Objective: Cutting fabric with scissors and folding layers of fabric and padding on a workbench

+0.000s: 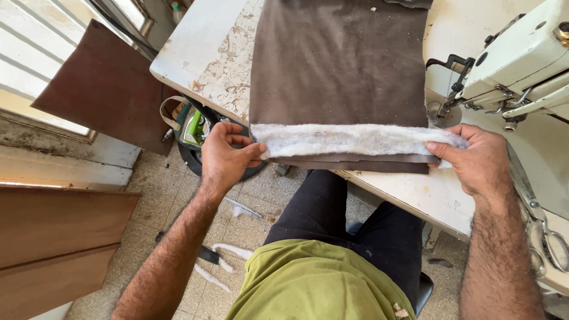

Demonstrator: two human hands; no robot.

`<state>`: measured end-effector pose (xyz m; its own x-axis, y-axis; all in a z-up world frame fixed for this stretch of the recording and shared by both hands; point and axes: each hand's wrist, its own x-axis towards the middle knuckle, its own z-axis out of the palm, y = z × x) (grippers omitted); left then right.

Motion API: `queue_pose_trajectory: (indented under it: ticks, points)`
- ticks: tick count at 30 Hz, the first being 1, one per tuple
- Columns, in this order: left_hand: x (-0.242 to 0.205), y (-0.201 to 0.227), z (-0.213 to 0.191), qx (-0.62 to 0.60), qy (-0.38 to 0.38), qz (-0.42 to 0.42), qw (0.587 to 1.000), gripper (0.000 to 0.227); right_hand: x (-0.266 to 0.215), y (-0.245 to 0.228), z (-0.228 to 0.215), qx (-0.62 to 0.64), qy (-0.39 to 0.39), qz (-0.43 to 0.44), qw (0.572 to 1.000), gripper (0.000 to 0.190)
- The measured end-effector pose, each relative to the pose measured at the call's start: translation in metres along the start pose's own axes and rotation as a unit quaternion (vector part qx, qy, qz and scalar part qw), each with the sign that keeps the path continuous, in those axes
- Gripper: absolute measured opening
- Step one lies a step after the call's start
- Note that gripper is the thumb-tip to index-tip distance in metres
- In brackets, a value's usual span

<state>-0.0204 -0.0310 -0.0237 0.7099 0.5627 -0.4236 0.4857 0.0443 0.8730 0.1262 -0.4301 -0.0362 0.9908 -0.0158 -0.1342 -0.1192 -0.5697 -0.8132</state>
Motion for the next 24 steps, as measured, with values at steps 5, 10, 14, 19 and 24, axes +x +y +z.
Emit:
queue_pose_trajectory:
  ticks: [5,10,14,19,24]
  points:
    - [0.001,-0.003,0.001,-0.010,0.000,-0.006,1.000,0.049,-0.001,0.001,-0.002,-0.008,0.010,0.000,1.000,0.033]
    - [-0.012,0.011,-0.007,-0.013,-0.016,-0.012,1.000,0.036,-0.007,-0.013,-0.002,0.005,0.002,0.007,1.000,0.036]
    - [0.003,0.002,-0.013,0.102,0.032,0.053,0.993,0.035,-0.003,-0.007,0.000,-0.022,0.009,-0.004,1.000,0.035]
    - [0.008,0.034,-0.014,0.337,-0.091,0.268,0.898,0.063,-0.007,-0.014,-0.001,-0.062,0.011,0.008,0.998,0.032]
    - [0.045,0.022,0.012,0.520,-0.164,0.319,0.776,0.051,-0.009,-0.014,-0.001,-0.065,0.013,0.001,0.998,0.031]
